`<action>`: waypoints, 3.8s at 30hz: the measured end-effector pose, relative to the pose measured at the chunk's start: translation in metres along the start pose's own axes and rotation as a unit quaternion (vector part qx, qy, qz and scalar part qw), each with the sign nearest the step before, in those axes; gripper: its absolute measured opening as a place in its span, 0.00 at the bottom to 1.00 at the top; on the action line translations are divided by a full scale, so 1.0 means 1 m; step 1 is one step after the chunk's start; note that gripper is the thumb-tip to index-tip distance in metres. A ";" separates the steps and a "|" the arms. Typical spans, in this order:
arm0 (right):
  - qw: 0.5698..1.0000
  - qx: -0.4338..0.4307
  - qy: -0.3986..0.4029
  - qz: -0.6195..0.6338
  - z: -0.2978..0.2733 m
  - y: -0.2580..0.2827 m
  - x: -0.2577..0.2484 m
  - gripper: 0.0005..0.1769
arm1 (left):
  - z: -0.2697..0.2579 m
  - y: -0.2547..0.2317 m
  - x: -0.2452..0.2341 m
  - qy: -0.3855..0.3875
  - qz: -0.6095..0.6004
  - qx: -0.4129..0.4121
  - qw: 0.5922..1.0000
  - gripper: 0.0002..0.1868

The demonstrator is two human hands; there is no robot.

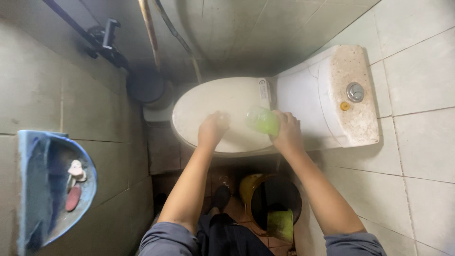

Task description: The person pours liquid from a green bottle onto the toilet seat and lid, then uses a green cup to scoop water from a bucket and pour it over the seat and lid. They open the toilet lid, pour liquid from a red bottle into the bowl, and finally pick up a toilet brush.

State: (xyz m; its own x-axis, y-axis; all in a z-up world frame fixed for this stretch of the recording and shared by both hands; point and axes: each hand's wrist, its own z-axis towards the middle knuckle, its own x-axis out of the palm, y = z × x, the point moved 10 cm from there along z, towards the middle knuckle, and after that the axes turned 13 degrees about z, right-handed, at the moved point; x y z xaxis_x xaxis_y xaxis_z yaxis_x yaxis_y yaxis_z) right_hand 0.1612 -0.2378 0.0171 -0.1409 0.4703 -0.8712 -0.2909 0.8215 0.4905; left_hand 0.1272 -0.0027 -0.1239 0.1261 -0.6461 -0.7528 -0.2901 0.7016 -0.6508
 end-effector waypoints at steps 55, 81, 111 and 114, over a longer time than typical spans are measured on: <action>0.991 0.077 0.108 -0.003 -0.061 0.016 -0.059 0.40 | -0.058 -0.156 -0.067 0.036 -0.196 0.120 0.973 0.21; 0.984 0.041 0.169 -0.043 -0.053 0.014 0.008 0.43 | -0.059 -0.094 -0.022 0.122 -0.253 0.074 0.957 0.35; 0.991 0.025 0.125 -0.045 -0.057 0.020 -0.037 0.47 | -0.049 -0.136 -0.027 0.131 -0.026 0.140 0.981 0.21; 0.991 0.035 0.126 -0.033 -0.055 0.023 -0.040 0.47 | -0.047 -0.144 -0.026 0.142 -0.032 0.168 0.975 0.16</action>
State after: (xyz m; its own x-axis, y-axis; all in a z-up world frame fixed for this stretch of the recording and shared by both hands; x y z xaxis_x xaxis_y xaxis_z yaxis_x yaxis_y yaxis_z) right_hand 0.1077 -0.2556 0.0618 -0.3583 0.3265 -0.8747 -0.2415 0.8726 0.4246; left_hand 0.1216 -0.1013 -0.0060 -0.1472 -0.7161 -0.6823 0.0427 0.6846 -0.7277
